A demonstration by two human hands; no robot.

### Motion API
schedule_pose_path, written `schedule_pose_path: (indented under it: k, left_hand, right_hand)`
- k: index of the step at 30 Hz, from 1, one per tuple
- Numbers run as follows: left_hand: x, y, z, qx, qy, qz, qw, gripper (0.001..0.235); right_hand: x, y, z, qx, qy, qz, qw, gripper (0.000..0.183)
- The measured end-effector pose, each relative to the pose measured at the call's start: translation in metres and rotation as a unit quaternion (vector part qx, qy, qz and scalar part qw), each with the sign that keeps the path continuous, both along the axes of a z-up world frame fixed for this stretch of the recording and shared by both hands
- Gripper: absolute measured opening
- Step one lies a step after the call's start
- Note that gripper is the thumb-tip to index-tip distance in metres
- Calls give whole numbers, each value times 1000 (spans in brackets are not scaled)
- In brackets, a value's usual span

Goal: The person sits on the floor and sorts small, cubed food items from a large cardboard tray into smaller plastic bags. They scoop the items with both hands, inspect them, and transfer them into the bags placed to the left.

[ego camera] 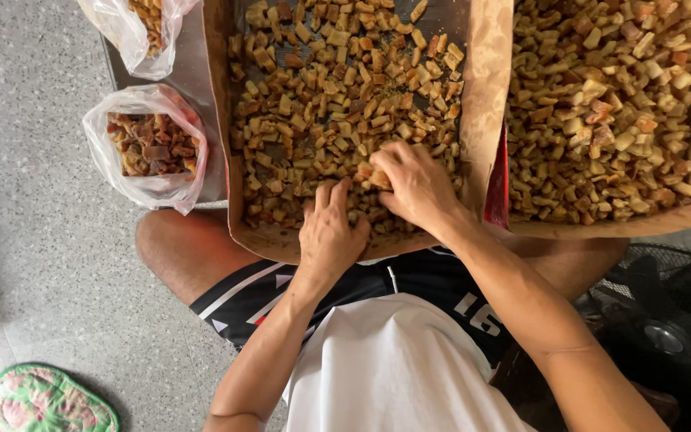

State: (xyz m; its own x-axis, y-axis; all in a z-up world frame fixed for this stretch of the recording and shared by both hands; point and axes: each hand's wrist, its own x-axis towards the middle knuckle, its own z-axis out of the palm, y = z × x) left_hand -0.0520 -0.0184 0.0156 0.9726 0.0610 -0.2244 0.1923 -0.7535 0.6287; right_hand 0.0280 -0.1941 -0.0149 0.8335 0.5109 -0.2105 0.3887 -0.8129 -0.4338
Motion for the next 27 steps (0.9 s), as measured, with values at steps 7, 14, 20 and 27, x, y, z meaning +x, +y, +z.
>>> schedule_pose_path:
  k: [7, 14, 20, 27]
  left_hand:
    - [29, 16, 1, -495, 141, 167, 841, 48]
    - [39, 29, 18, -757, 184, 231, 583, 39]
    - [32, 19, 8, -757, 219, 263, 556, 40]
    - [25, 11, 6, -758, 251, 279, 534, 42]
  right_hand:
    - [9, -2, 13, 366, 345, -123, 856, 43]
    - [6, -39, 36, 636, 562, -209, 486, 54]
    - [-3, -42, 32, 706, 604, -189, 319, 50]
    - [-8, -35, 53, 691, 569, -211, 393, 50]
